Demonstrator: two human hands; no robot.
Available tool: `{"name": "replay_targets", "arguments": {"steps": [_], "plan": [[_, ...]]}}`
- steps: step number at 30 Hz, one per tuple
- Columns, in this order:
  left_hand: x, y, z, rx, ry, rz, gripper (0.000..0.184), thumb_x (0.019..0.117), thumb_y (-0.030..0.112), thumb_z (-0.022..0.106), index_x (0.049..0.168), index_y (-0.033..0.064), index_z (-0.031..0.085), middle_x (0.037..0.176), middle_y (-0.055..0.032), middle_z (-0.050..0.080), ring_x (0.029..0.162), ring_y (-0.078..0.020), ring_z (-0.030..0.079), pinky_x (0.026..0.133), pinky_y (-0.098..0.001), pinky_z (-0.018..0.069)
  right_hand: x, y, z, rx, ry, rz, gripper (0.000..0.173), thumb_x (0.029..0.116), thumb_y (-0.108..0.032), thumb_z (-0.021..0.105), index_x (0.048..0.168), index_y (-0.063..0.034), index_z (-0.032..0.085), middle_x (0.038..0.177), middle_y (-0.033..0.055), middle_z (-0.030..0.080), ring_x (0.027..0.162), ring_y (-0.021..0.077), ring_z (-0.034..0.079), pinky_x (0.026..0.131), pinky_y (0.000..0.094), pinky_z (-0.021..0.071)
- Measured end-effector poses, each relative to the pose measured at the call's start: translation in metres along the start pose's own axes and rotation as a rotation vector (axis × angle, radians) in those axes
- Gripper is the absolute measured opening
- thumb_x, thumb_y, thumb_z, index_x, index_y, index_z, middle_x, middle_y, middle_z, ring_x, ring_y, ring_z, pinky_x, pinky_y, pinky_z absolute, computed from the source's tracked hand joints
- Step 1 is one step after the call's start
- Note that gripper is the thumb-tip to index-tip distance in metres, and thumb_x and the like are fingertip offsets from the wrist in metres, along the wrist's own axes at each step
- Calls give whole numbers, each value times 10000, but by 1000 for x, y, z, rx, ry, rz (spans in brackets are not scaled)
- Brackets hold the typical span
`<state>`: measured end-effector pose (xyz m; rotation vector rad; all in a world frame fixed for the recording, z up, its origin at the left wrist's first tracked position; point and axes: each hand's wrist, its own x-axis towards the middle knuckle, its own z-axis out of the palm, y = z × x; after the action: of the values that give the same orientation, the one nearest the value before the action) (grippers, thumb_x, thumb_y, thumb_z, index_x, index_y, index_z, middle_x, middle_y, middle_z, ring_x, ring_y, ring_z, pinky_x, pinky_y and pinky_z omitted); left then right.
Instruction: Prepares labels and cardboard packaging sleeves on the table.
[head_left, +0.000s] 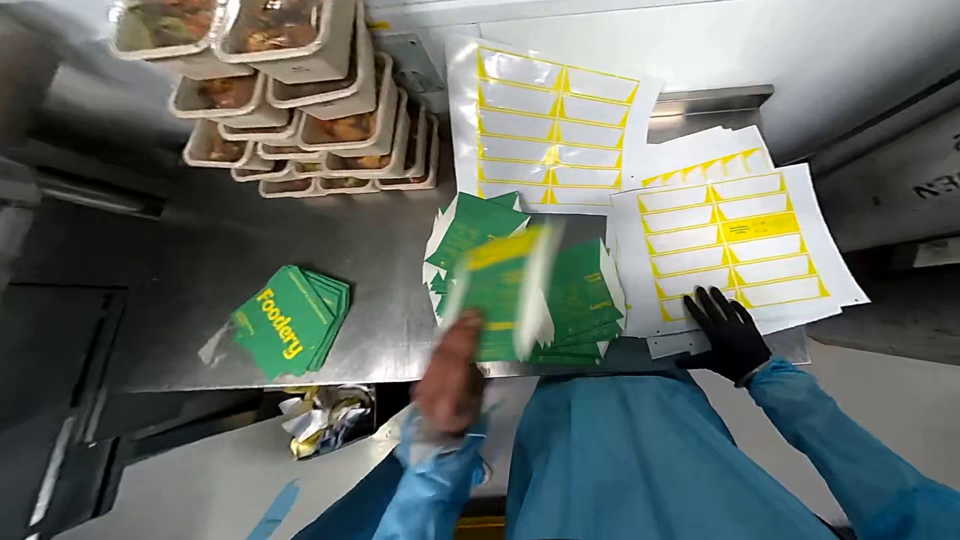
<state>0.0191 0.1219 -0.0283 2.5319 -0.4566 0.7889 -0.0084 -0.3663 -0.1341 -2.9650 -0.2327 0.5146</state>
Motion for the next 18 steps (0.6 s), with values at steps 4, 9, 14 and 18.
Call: {"name": "replay_targets", "arguments": {"steps": [4,9,14,18], "plan": [[-9,-119,-22,430,60,-387,389,1067,56,405,1390,35,620,1420,-207,602,1356,-376,550,1135,-526,431,-13,10,19,-3,257,-170,749,916,-711,557,1464,-202,591,1513,169,543,1371,441,517,976,618,515],[-31,-227,-18,398,-396,-559,402,1041,193,533,1398,21,602,1450,-276,549,1406,-528,424,1163,-692,274,-19,12,19,-128,399,-296,417,1037,-354,526,1373,-146,659,1333,108,690,1100,329,709,841,502,589],[16,-100,22,-282,-199,-540,371,1076,228,491,1182,-79,671,1158,-206,711,1105,-295,685,988,-453,546,-35,12,-20,-88,654,-200,298,1010,-220,544,1242,-117,700,1123,64,757,875,220,734,796,414,601],[56,38,117,-1553,-760,-1186,1129,915,797,-70,1440,-27,495,1354,-241,634,1248,-388,629,1013,-562,538,-73,15,-67,-97,781,-334,288,1058,-205,520,1330,-210,614,1324,-10,690,1196,185,634,1012,386,476]]}}
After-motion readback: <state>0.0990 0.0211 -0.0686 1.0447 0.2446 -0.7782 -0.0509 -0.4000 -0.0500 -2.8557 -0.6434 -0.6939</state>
